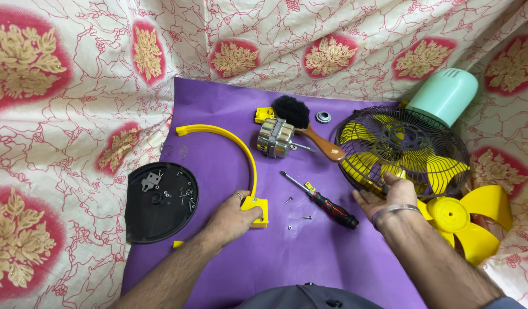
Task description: The person assembles a yellow plastic fan neckband by inserting screws and washers into pre-drilled holes and tightening them with a screwdriver. They handle the neckband, screws, washers, and screwdriver throughout the clip.
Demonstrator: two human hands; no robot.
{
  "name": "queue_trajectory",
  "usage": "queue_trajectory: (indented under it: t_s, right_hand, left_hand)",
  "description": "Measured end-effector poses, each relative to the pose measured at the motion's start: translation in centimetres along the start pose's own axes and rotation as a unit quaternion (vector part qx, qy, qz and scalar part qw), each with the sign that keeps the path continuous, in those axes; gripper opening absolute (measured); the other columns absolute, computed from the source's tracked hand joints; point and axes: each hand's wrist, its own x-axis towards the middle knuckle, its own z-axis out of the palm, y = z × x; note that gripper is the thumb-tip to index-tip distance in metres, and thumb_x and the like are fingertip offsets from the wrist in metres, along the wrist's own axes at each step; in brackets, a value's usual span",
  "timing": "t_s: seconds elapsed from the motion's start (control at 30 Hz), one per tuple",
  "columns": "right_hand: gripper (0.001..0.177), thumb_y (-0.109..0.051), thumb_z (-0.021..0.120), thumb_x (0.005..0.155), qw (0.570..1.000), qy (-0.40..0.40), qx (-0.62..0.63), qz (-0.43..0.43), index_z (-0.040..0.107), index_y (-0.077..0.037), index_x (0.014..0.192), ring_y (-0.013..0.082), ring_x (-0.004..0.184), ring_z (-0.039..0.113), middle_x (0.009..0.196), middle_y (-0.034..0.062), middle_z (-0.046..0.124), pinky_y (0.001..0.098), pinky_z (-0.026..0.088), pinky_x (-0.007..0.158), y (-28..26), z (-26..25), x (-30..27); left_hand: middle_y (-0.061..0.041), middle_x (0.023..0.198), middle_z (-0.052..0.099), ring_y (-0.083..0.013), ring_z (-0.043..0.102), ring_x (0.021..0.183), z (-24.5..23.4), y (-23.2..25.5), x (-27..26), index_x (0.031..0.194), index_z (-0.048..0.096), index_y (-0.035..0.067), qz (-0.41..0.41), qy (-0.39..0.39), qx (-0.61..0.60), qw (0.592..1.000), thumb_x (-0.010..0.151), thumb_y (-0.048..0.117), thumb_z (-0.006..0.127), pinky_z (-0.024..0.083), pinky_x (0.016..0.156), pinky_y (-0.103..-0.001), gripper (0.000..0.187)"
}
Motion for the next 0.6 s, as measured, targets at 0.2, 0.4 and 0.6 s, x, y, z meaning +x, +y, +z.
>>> queue_trajectory:
  t_s: [0.2,0.4,0.6]
  right_hand:
    - [0.046,-0.024,0.053,0.098,0.997,0.055,-0.049,0.018,0.049,-0.014,0.143,0.0371,0.146,0.045,0.154,0.0169,0.048,0.0615,0.038,0.117,-0.6,0.2,1.5]
    - [0.038,-0.024,0.054,0.103,1.0,0.002,0.015,-0.009,0.051,-0.011,0.139,0.0372,0.131,0.052,0.146,0.0177,0.053,0.0575,0.038,0.115,-1.7,-0.6,1.5]
    - [0.029,-0.028,0.047,0.105,0.996,-0.037,-0.008,-0.084,0.057,-0.012,0.127,0.0309,0.133,0.055,0.139,0.0047,0.06,0.0557,0.044,0.114,-6.8,0.9,-2.1]
  left_hand:
    - [-0.009,0.122,0.072,-0.0181,0.071,0.112,-0.1,0.0,-0.1,0.143,0.05,0.008,-0.003,-0.001,-0.006,1.0,0.082,0.028,0.066,0.054,0.1,-0.034,0.066]
    - [-0.008,0.127,0.07,-0.0168,0.068,0.116,-0.4,0.3,-0.4,0.148,0.045,0.01,-0.025,-0.021,-0.017,0.999,0.083,0.026,0.065,0.052,0.103,-0.033,0.07]
    - [-0.008,0.131,0.068,-0.0166,0.066,0.12,-0.7,0.2,-0.8,0.15,0.043,0.009,-0.025,-0.026,-0.037,0.999,0.084,0.025,0.066,0.05,0.106,-0.033,0.072]
